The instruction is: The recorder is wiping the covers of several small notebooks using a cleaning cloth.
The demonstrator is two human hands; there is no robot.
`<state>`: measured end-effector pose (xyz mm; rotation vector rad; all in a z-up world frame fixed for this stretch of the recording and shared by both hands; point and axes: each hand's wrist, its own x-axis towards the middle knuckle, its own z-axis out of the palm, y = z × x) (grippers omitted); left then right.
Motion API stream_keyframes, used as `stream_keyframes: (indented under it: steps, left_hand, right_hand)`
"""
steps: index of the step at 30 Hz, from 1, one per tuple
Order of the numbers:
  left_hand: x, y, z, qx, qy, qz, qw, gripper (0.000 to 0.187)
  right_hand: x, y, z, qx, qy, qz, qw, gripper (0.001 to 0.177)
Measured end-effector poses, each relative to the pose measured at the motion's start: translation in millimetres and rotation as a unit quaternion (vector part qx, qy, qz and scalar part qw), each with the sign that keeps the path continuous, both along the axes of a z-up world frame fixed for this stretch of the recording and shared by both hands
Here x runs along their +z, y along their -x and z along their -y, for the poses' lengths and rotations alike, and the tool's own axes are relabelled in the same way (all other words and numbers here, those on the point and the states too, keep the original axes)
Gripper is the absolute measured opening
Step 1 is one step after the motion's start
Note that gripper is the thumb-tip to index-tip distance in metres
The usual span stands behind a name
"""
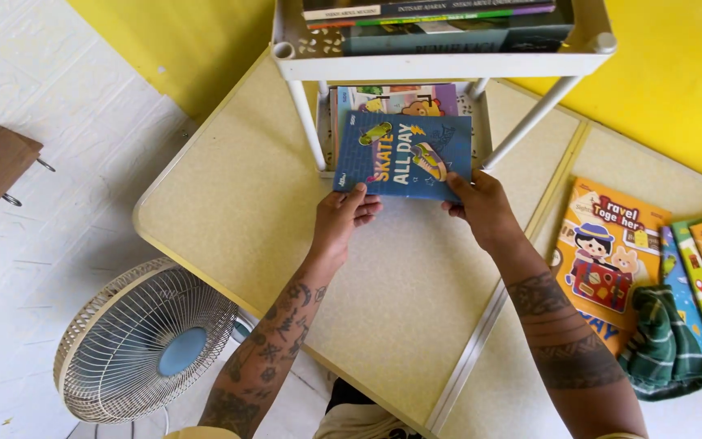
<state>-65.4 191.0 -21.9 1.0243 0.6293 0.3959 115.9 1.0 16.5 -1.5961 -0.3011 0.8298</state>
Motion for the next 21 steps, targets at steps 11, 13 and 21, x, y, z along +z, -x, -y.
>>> stream_keyframes:
  steps: [11, 13, 21]
  left_hand:
    - [-6.6, -33.3, -9.6, 0.019, -0.008, -0.094, 0.995, 0.036]
    - [-7.6, -37.5, -9.4, 0.032, -0.013, -0.102, 0.994, 0.036]
    - [-5.1, -28.4, -24.1, 0.0, -0.042, -0.144, 0.989, 0.048]
  right_hand:
    - [-18.5, 0.5, -21.5, -0.092, -0.141, 0.061, 0.984, 0.061]
    - [-20.5, 5.5, -27.6, -0.126, -0.111, 0.088, 0.982, 0.066]
    - [31.3, 44.1, 1.8, -0.136, -0.032, 0.133, 0.981, 0.028]
